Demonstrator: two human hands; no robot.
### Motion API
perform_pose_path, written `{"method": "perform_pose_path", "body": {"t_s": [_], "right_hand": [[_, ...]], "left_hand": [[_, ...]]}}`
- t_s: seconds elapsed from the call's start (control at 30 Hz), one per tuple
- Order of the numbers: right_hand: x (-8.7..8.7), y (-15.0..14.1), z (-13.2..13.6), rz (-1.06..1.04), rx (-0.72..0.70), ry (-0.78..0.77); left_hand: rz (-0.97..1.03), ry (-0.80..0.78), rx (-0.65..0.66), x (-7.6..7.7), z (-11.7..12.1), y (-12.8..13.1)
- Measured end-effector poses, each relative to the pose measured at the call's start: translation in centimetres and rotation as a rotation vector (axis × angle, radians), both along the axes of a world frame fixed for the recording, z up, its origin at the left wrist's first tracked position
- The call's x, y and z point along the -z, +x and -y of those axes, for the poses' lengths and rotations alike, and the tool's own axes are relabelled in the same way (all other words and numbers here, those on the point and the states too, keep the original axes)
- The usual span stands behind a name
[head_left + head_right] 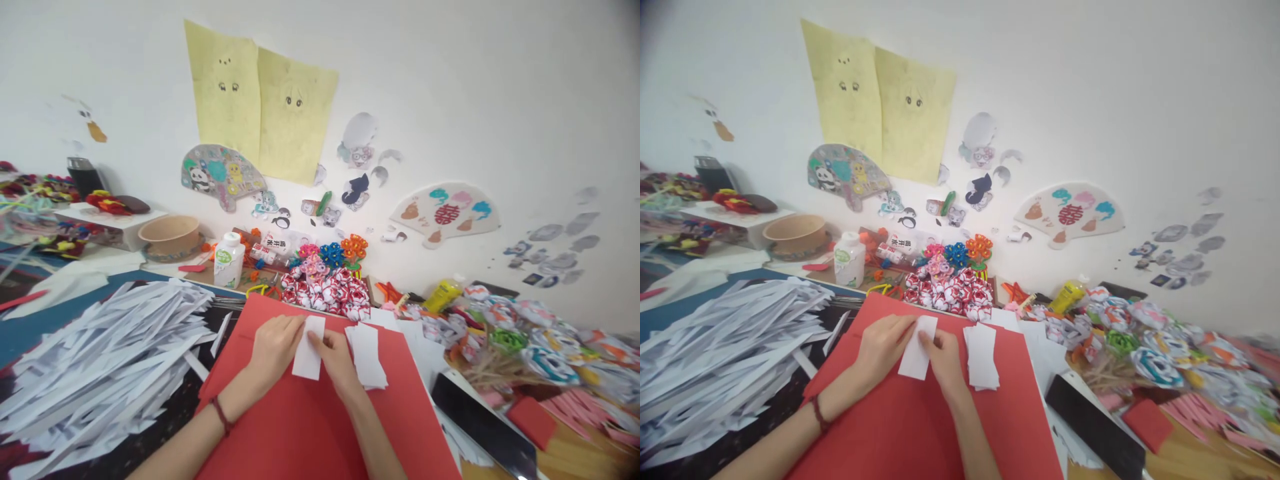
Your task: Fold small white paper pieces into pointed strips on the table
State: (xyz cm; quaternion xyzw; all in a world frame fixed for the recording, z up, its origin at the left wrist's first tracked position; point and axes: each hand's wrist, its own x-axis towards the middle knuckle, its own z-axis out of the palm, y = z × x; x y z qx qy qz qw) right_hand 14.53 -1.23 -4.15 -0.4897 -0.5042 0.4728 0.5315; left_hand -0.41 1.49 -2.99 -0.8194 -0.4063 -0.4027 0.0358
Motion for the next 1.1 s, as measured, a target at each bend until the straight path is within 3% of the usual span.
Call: {"method": "perform_pose_path", "body": {"t_s": [0.13, 0.23, 0.33, 0.5, 0.57, 0.67, 1.1], "right_hand": [[-0.2, 0.1, 0.3, 0.095, 0.053, 0.032], [-0.4, 0.4, 0.3, 0.156, 0.074, 0.057], [-0.4, 0.7, 0.1, 0.179, 0.070, 0.052], [-0.7, 1.0, 0.1, 0.209, 0.021, 0.023], [-1.2, 1.1, 0.3, 0.221, -0.013, 0.020], [-1.9, 1.1, 0.7, 0.248, -0.043, 0.003], [-2.2, 1.6, 0.9, 0.288, -0.059, -0.071]], "left_hand": [[-0.109, 0.187, 0.076, -0.1, 0.3, -0.2], [-0.126, 0.155, 0.148, -0.5, 0.1, -0.3], [0.072, -0.114, 0.231, -1.2, -0.3, -0.2], [0.650, -0.814, 0.352, -1.8, -1.2, 0.2], [0.789, -0.989, 0.400, -1.7, -1.4, 0.3], [0.845, -1.144, 0.454, -1.6, -1.5, 0.3], [0.615, -1.075, 0.424, -2.7, -1.3, 0.0]]}}
